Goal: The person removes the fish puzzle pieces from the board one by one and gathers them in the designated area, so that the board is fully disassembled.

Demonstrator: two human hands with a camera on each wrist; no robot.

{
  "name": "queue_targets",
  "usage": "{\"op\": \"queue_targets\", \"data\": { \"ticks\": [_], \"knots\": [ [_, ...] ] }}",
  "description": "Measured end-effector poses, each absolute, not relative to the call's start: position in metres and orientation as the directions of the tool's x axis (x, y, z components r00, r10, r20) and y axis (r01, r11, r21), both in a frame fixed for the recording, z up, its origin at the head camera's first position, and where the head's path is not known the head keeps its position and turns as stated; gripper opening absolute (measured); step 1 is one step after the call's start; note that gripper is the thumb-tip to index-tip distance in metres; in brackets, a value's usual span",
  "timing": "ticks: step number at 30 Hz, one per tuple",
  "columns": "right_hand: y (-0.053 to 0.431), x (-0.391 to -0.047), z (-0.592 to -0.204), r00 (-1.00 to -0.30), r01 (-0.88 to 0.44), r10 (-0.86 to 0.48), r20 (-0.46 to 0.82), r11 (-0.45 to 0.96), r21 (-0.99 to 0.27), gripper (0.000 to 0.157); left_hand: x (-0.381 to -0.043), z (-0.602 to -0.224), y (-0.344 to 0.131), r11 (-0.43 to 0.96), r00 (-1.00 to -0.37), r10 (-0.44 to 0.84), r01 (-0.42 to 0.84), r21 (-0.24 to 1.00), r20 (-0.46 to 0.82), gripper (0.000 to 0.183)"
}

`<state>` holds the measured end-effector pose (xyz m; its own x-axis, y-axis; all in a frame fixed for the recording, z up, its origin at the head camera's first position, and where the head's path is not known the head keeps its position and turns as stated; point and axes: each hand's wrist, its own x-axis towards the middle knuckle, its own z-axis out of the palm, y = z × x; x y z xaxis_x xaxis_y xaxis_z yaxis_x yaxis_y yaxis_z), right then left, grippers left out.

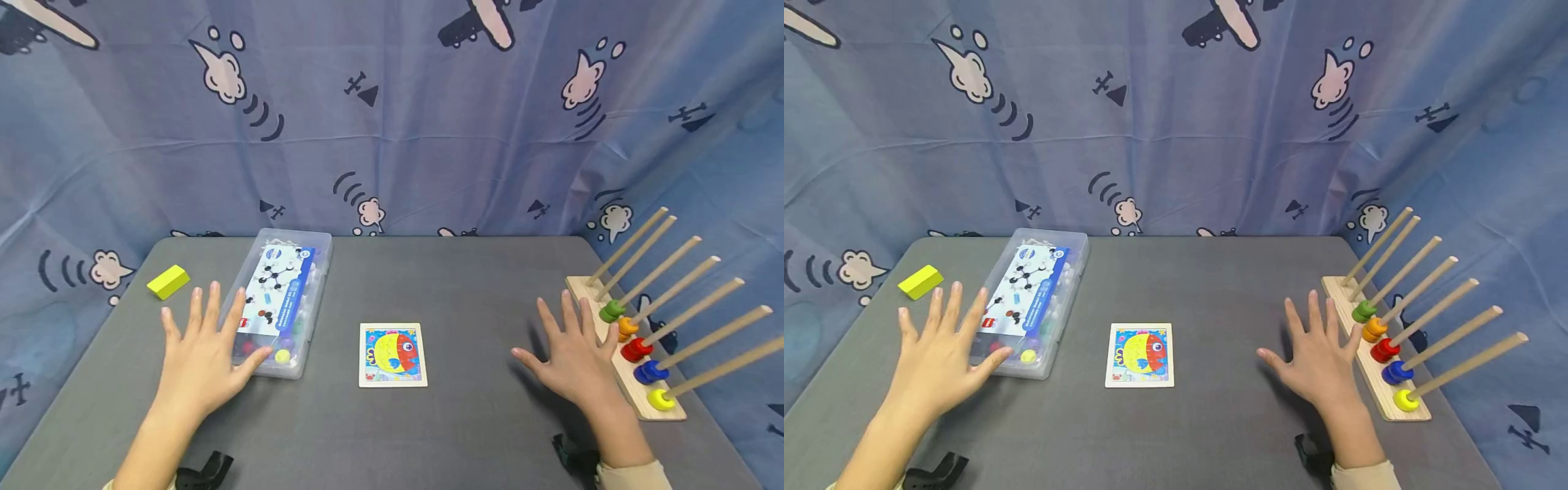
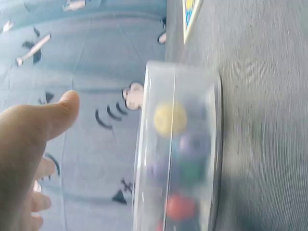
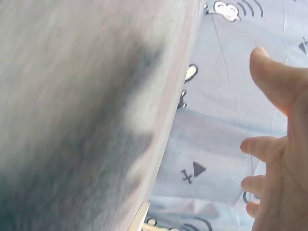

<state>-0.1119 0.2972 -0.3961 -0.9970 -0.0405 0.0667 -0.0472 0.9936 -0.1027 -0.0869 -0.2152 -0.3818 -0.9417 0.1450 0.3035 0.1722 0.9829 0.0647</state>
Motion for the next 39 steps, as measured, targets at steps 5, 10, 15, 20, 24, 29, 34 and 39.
{"op": "queue_targets", "data": {
  "ticks": [5, 10, 15, 20, 24, 29, 34, 39],
  "knots": [
    [0.283, -0.112, -0.394, -0.992, -0.104, -0.093, 0.083, 0.984, -0.147, 0.096, -0.090, -0.381, -0.188, 0.947, -0.870, 0.271, 0.318, 0.048, 0.413, 0.084],
    [0.263, -0.115, -0.394, -0.979, -0.197, -0.177, 0.104, 0.952, -0.234, 0.090, -0.096, -0.386, -0.158, 0.879, -0.761, 0.391, 0.476, 0.037, 0.517, 0.071],
    [0.237, -0.122, -0.399, -0.953, -0.300, -0.268, 0.144, 0.908, -0.294, 0.083, -0.102, -0.394, -0.127, 0.820, -0.728, 0.470, 0.569, 0.058, 0.498, 0.067],
    [0.204, -0.131, -0.403, -0.920, -0.392, -0.362, 0.149, 0.844, -0.366, 0.079, -0.110, -0.405, -0.107, 0.800, -0.750, 0.489, 0.589, 0.113, 0.445, 0.066],
    [0.180, -0.137, -0.407, -0.898, -0.434, -0.416, 0.141, 0.791, -0.431, 0.078, -0.118, -0.416, -0.097, 0.786, -0.776, 0.486, 0.589, 0.189, 0.403, 0.066],
    [0.156, -0.145, -0.412, -0.868, -0.467, -0.486, 0.106, 0.722, -0.510, 0.071, -0.124, -0.429, -0.089, 0.747, -0.819, 0.466, 0.567, 0.346, 0.335, 0.068],
    [0.138, -0.155, -0.414, -0.828, -0.497, -0.556, 0.069, 0.674, -0.546, 0.052, -0.131, -0.444, -0.083, 0.712, -0.883, 0.422, 0.463, 0.528, 0.206, 0.066],
    [0.122, -0.165, -0.416, -0.811, -0.479, -0.586, -0.004, 0.666, -0.572, 0.043, -0.136, -0.456, -0.081, 0.674, -0.910, 0.383, 0.391, 0.626, 0.157, 0.062]
  ]
}}
